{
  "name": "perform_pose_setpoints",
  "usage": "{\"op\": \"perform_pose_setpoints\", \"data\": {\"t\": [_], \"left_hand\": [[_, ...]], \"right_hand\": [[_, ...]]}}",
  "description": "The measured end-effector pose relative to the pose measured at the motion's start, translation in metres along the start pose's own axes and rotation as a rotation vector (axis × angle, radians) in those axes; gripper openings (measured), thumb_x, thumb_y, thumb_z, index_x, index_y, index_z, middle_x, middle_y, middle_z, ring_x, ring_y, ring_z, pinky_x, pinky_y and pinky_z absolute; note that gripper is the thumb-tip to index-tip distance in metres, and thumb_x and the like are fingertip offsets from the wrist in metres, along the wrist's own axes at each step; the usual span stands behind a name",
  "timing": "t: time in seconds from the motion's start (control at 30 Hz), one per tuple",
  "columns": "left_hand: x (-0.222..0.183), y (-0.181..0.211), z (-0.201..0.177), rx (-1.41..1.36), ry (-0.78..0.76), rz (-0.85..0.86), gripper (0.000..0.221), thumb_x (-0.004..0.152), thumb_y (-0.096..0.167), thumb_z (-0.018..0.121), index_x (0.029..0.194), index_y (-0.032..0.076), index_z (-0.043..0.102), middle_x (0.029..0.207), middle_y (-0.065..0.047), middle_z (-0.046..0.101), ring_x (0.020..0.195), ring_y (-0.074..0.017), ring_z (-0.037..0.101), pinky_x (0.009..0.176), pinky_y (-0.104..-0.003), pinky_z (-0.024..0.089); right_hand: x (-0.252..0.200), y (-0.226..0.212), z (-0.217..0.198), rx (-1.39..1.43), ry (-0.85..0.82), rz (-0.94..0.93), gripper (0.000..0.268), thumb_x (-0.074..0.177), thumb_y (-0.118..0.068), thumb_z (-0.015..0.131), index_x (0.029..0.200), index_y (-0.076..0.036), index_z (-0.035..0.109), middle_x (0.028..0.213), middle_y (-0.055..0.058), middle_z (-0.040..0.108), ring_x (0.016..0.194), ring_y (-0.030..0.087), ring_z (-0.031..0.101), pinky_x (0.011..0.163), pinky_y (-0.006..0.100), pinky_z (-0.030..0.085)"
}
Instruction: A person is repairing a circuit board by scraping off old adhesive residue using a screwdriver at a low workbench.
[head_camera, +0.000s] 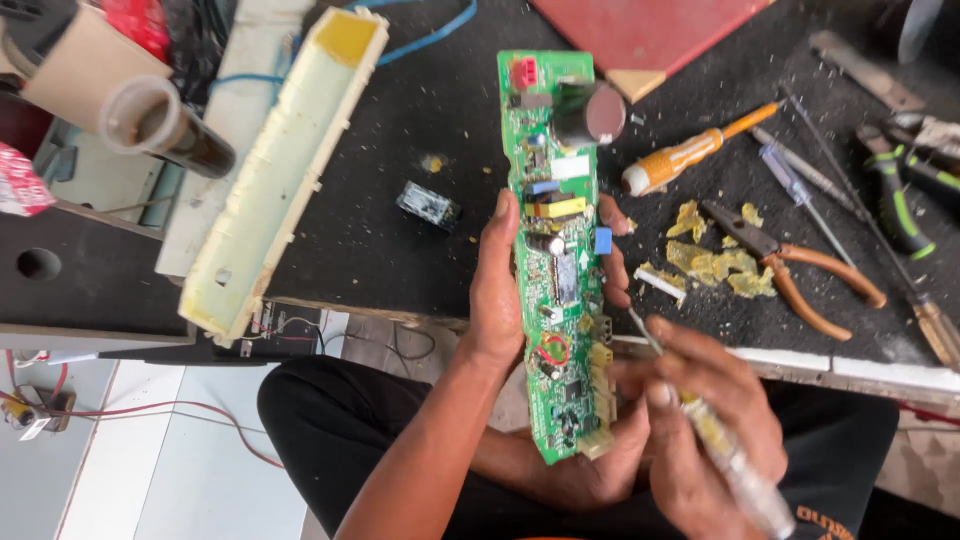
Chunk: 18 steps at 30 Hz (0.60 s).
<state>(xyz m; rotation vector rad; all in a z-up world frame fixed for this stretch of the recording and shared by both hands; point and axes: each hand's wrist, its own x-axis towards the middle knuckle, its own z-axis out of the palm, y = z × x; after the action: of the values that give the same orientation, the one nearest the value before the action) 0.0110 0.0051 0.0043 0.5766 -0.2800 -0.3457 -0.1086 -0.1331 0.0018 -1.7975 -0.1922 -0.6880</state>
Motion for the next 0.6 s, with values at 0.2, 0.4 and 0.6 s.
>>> {"op": "perform_pose_setpoints", "data": {"t": [0.2,0.4,0.6], "left_hand": [[-0.014,-0.007,0.012,-0.033,-0.017,0.092,0.065,0.109,0.055,0.042,0.122,-0.007,0.060,0.117,-0.017,0.063,0.085,-0.0250,0.068,0.075,-0.046,0.063],[-0.036,-0.005,0.049,0.113,0.103,0.156,0.064,0.107,0.056,0.042,0.119,-0.004,0.062,0.111,-0.010,0.066,0.081,-0.0195,0.069,0.079,-0.044,0.063],[-0.056,-0.007,0.081,0.284,0.236,0.268,0.053,0.105,0.052,0.043,0.115,0.002,0.060,0.106,-0.013,0.066,0.099,-0.0318,0.073,0.098,-0.058,0.059]], "right_hand": [[-0.024,-0.041,0.004,0.009,0.131,0.055,0.023,0.098,-0.008,0.053,0.075,-0.003,0.054,0.118,0.029,0.068,0.088,0.028,0.080,0.081,0.028,0.062],[-0.039,-0.044,-0.009,-0.205,0.097,-0.028,0.024,0.085,-0.008,0.069,0.107,-0.001,0.062,0.116,0.022,0.074,0.107,0.028,0.074,0.100,0.033,0.054],[-0.078,-0.023,-0.014,-0.175,-0.096,0.004,0.080,0.072,-0.044,0.081,0.135,0.000,0.060,0.132,0.014,0.068,0.128,0.027,0.065,0.124,0.043,0.042]]}}
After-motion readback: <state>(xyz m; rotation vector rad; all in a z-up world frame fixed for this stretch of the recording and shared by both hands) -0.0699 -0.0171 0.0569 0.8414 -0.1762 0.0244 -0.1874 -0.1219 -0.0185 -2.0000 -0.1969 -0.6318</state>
